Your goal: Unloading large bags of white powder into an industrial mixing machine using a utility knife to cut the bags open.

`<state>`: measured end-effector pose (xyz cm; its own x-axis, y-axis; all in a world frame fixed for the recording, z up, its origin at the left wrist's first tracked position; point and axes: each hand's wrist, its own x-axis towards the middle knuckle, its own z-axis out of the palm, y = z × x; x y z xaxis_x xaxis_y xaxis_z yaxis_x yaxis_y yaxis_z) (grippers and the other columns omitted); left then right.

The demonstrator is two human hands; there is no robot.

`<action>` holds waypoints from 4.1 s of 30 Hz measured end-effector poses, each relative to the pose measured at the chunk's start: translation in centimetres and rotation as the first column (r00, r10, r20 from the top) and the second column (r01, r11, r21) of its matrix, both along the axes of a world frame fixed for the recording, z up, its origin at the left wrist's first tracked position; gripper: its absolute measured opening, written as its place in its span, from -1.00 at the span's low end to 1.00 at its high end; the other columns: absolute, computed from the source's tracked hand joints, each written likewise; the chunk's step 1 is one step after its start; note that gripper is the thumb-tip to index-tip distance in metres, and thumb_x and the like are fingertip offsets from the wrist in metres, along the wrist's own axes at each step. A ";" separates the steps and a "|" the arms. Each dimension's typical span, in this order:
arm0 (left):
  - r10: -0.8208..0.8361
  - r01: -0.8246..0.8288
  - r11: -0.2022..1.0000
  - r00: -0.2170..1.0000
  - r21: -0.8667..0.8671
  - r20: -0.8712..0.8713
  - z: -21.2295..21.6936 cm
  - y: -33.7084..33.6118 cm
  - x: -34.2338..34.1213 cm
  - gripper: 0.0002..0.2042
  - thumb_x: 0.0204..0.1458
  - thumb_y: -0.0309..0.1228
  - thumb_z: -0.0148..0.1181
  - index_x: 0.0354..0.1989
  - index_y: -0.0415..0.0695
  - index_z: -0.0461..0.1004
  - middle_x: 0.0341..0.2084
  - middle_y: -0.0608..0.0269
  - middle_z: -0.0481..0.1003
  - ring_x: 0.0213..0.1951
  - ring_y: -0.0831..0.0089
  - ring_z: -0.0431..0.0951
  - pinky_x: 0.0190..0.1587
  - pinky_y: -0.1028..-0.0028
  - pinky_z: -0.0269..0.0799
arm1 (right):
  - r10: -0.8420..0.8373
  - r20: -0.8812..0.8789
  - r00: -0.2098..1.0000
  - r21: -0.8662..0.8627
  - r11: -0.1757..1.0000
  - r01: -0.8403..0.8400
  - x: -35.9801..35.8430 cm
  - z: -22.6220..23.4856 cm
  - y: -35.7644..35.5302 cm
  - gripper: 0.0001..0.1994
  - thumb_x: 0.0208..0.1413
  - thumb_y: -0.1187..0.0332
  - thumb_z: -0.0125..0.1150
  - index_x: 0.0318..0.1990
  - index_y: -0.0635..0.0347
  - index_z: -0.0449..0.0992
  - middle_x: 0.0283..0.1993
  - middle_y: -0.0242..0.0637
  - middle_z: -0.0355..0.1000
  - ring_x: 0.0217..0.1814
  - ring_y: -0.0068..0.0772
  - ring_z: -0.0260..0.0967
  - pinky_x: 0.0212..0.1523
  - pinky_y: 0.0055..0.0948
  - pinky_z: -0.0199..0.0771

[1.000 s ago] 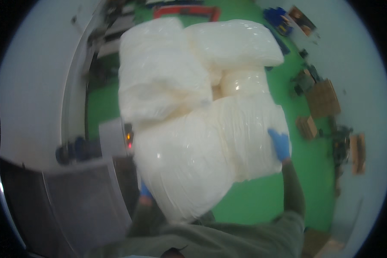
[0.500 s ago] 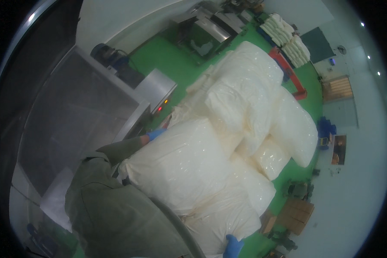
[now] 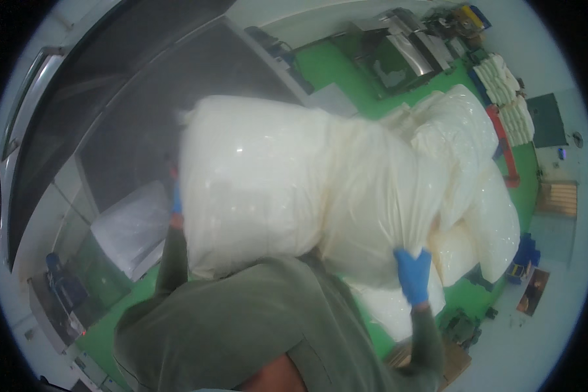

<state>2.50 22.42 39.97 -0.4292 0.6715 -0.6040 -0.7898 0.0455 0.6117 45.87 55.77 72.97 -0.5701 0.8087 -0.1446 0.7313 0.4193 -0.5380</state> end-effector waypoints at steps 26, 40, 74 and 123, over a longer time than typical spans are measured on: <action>0.621 -0.619 0.759 0.598 0.201 -0.507 15.5 -3.4 6.0 -0.57 0.15 -0.15 -0.25 0.01 -0.25 0.27 -0.24 0.20 0.47 -0.32 0.47 0.47 -0.15 0.36 0.38 | 0.518 -0.652 0.553 -0.342 0.451 -0.825 -35.3 -17.0 -9.5 -0.68 -0.01 0.37 0.14 -0.12 0.31 0.30 -0.19 -0.25 0.33 -0.12 -0.40 0.29 -0.09 -0.46 0.30; 0.396 -0.943 -0.187 0.185 -0.276 -0.900 12.1 -9.1 21.7 -0.69 0.09 -0.34 -0.09 -0.07 -0.30 0.31 -0.08 0.06 0.34 0.01 0.29 0.28 0.09 0.37 0.12 | 0.931 -0.187 -0.313 -0.077 -0.331 -0.940 -52.7 -21.7 -33.5 -0.64 0.12 0.09 -0.23 0.04 -0.20 0.34 -0.11 -0.22 0.40 -0.10 -0.09 0.34 -0.12 -0.22 0.31; -0.281 -0.393 0.235 0.848 -0.889 -0.449 -0.8 -22.9 30.3 -0.48 -0.17 -0.53 -0.01 0.07 -0.22 0.08 -0.44 -0.23 0.43 -0.37 -0.12 0.45 -0.36 0.11 0.36 | 0.539 0.549 0.638 -0.241 0.834 -0.497 -29.4 -24.2 14.8 -0.58 0.09 0.03 -0.08 -0.08 0.17 0.38 -0.47 -0.06 0.40 -0.38 -0.20 0.37 -0.38 -0.29 0.31; 0.567 -0.636 0.566 0.762 -0.525 -0.313 9.4 -22.1 4.2 -0.68 0.08 -0.15 -0.12 -0.14 -0.09 0.34 -0.47 0.38 0.40 -0.53 0.61 0.31 -0.56 0.65 0.20 | -0.087 -0.359 0.929 -0.588 0.794 -0.153 -43.4 -14.2 -0.1 -0.43 0.00 -0.10 -0.04 -0.45 0.40 0.48 -0.57 -0.30 0.32 -0.46 -0.49 0.19 -0.41 -0.39 0.26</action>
